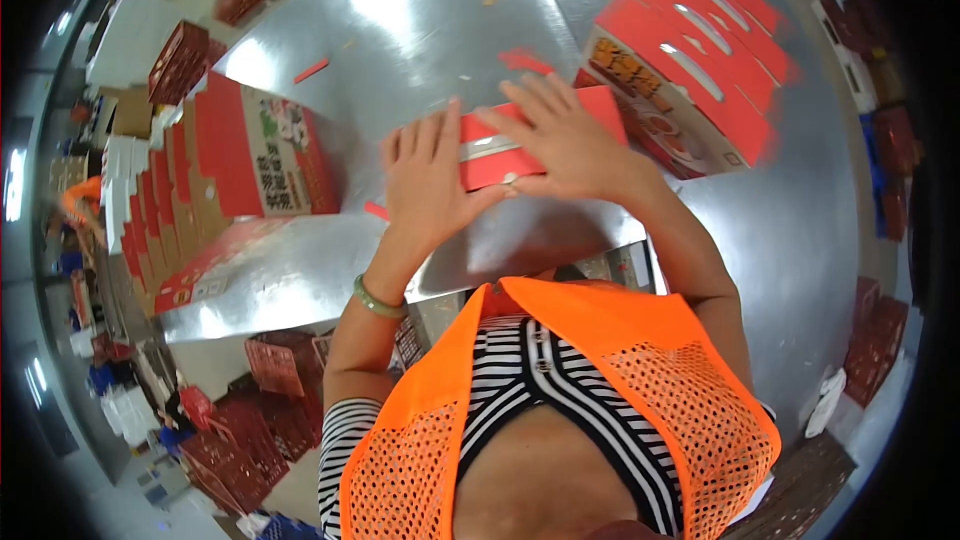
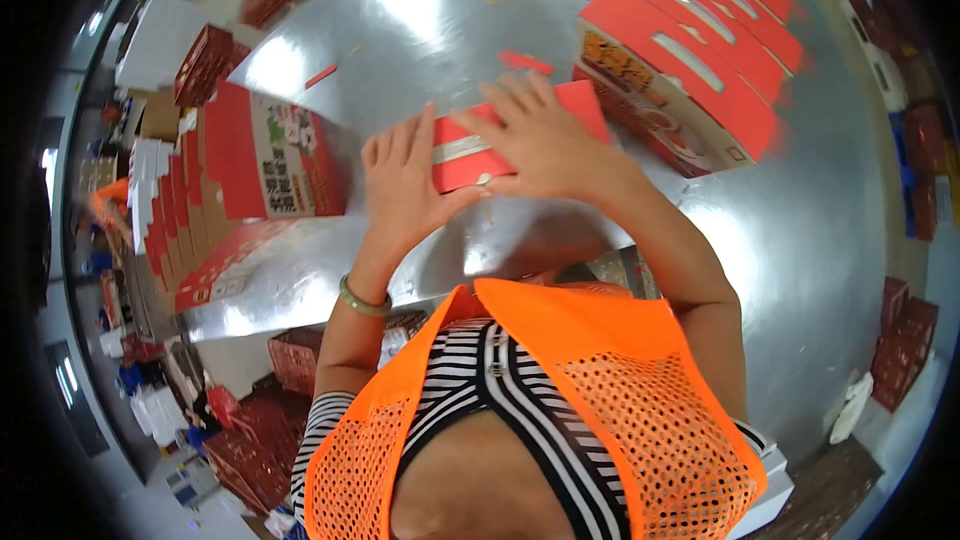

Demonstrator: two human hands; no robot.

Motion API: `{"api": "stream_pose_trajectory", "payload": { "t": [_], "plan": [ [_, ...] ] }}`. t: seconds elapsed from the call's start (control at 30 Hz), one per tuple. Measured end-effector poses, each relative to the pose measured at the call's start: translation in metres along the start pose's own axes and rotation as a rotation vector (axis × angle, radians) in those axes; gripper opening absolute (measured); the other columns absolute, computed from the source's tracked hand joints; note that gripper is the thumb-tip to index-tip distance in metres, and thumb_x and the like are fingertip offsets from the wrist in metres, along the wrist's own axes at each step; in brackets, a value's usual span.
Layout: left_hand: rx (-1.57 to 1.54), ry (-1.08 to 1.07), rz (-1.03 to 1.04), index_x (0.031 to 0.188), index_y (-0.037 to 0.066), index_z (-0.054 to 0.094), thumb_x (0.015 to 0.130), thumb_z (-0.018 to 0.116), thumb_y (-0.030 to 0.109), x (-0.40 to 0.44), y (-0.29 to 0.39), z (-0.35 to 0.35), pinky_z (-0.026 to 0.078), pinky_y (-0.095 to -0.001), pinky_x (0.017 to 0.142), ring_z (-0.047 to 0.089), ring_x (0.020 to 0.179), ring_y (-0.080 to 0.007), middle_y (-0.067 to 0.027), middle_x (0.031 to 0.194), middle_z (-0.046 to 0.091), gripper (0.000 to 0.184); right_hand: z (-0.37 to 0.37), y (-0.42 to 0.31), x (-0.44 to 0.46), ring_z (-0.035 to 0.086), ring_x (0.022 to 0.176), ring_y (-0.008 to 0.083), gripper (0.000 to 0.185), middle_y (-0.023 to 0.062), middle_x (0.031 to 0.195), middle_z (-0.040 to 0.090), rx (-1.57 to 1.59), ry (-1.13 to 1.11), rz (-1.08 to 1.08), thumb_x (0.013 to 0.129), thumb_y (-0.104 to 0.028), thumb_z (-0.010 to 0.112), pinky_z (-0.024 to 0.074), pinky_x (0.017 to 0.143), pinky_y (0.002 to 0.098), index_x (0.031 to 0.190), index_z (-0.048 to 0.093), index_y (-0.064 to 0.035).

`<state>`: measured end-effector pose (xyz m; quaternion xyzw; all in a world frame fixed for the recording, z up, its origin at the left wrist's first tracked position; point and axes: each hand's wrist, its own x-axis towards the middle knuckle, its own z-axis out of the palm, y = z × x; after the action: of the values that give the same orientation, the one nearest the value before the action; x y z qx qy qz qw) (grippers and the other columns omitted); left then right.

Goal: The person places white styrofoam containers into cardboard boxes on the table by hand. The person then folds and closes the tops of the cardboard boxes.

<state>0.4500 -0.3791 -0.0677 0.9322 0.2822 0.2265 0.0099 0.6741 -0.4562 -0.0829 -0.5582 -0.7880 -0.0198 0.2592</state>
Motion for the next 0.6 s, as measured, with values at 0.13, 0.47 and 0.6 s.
{"api": "stream_pose_trajectory", "payload": {
  "t": [0.13, 0.47, 0.6],
  "plan": [
    [-0.050, -0.031, 0.082, 0.133, -0.002, 0.059, 0.065, 0.080, 0.069, 0.007, 0.005, 0.006, 0.039, -0.0487, 0.099, 0.056, 0.115, -0.0340, -0.0153, 0.124, 0.060, 0.100, -0.019, -0.002, -0.018, 0.046, 0.126, 0.0395, 0.076, 0.0205, 0.139, 0.050, 0.093, -0.124, -0.079, 0.082, -0.045, 0.077, 0.0328, 0.109, 0.0564, 0.149, 0.051, -0.0196],
    [-0.118, 0.302, 0.111, 0.147, 0.016, 0.055, 0.077, 0.079, 0.053, -0.013, 0.035, 0.041, 0.015, -0.0654, 0.122, 0.033, 0.150, -0.0405, -0.0187, 0.157, 0.042, 0.083, -0.061, 0.041, -0.128, 0.048, 0.134, 0.0422, 0.073, 0.0226, 0.146, 0.049, -0.519, -0.040, 0.497, 0.085, -0.046, 0.078, 0.0395, 0.110, 0.0554, 0.150, 0.053, -0.0225],
    [-0.244, 0.690, -0.583, 0.145, -0.002, 0.050, 0.095, 0.071, 0.020, -0.104, -0.051, 0.002, 0.031, -0.0487, 0.117, 0.046, 0.135, -0.0380, -0.0219, 0.147, 0.048, 0.059, -0.023, -0.009, -0.065, 0.048, 0.134, 0.0412, 0.065, 0.0184, 0.145, 0.053, -0.544, 0.215, 0.330, 0.086, -0.021, 0.077, 0.0364, 0.114, 0.0527, 0.146, 0.055, -0.0105]
  ]
}}
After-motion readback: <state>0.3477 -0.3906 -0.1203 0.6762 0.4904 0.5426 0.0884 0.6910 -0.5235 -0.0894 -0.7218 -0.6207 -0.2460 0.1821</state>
